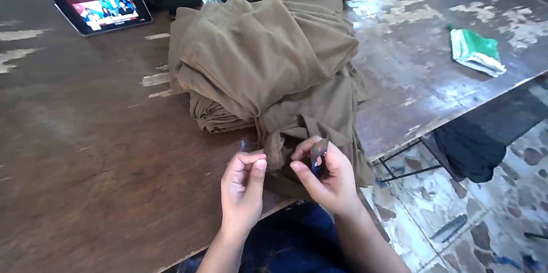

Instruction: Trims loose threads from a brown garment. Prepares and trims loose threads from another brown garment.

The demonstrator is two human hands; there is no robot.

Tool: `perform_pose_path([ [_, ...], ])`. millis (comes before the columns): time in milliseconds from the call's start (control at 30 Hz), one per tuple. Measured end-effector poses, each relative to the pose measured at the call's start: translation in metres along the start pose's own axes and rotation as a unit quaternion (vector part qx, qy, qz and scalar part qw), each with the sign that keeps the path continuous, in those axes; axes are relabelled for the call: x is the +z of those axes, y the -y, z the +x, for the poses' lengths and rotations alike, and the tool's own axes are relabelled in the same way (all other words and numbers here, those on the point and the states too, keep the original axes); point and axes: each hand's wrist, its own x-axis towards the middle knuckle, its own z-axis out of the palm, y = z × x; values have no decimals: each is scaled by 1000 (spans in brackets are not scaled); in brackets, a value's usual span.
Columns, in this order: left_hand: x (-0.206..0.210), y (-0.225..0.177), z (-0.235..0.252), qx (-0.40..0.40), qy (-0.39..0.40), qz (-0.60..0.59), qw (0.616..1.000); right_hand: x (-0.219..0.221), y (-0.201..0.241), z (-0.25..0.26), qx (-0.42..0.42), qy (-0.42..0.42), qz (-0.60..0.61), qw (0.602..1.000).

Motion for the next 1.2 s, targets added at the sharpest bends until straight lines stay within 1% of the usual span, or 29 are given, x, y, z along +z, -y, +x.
perform_pose_path([
  [100,-1,0,-2,8,21,-34,999,-10,-3,-9,21,42,-55,997],
  [167,1,-1,0,25,45,-60,997,-16,-2,-15,31,58,-98,993],
  [200,4,-1,1,28,43,-58,997,-17,-1,-18,34,63,-112,991],
  [333,11,2,1,36,-25,-14,999,-13,4,-26,44,84,-141,985],
  [400,12,2,2,44,-48,-12,998,-9,6,-29,43,84,-157,983],
  [500,10,3,1,41,-56,-22,997,-2,9,-32,32,76,-195,977],
  [600,6,3,-2,26,-29,-40,998,3,12,-31,26,68,-222,972],
  [767,3,2,-5,37,32,-55,997,15,24,-25,57,61,-213,974],
  [900,1,3,-6,40,47,-60,996,19,28,-20,78,56,-224,970],
  [967,-1,3,-6,36,53,-73,995,15,28,-19,76,51,-210,973],
  [1033,-3,4,-6,37,60,-103,992,7,26,-16,70,24,-192,979],
  [1100,-3,5,-5,44,58,-107,992,-3,20,-8,56,-23,-202,977],
  [1133,-1,5,-5,48,46,-90,994,-8,14,-3,42,-46,-217,974],
  [1200,6,2,-4,52,0,-38,998,-15,1,11,16,-56,-246,968],
])
